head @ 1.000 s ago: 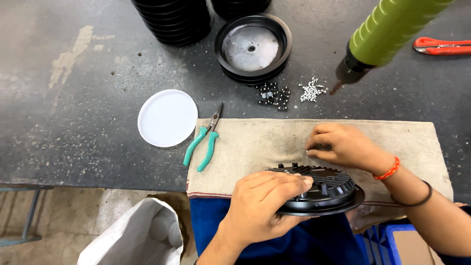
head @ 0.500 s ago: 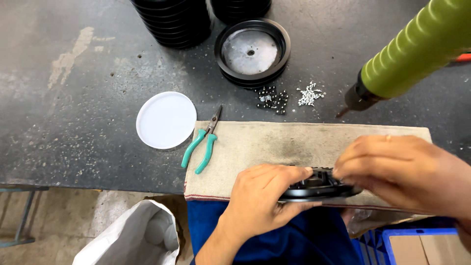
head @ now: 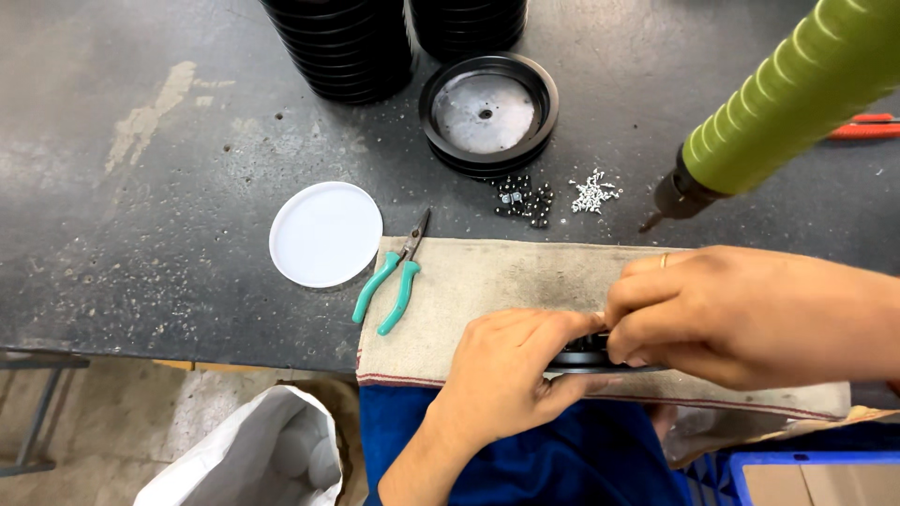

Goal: The person places a white diffuser disc into a black round light fixture housing, presses the parts together, and uses a green electric screwdriver to drive screws into the housing. They pick up screws from the table, handle a plastic bag, and set the assembled fixture down on the workbench.

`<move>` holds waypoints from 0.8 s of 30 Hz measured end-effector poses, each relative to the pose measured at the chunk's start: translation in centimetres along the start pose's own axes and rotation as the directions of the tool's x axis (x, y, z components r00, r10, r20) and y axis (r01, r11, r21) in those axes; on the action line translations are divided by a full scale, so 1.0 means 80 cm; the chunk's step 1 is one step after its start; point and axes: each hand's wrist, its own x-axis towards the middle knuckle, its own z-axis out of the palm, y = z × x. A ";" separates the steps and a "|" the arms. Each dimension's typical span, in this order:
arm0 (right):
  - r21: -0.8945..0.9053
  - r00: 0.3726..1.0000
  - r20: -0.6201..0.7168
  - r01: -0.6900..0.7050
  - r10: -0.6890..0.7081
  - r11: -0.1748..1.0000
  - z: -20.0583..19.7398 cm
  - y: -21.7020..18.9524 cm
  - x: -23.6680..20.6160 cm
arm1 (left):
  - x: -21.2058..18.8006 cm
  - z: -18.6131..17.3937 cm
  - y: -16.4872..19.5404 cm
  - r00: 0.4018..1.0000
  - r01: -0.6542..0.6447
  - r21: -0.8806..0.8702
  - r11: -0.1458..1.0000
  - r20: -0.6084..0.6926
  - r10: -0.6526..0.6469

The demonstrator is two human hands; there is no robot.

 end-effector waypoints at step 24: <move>0.410 0.907 0.282 -0.409 0.313 0.815 -0.018 0.018 0.040 | 0.009 -0.005 0.001 0.999 0.027 -0.019 0.999 -0.023 -0.028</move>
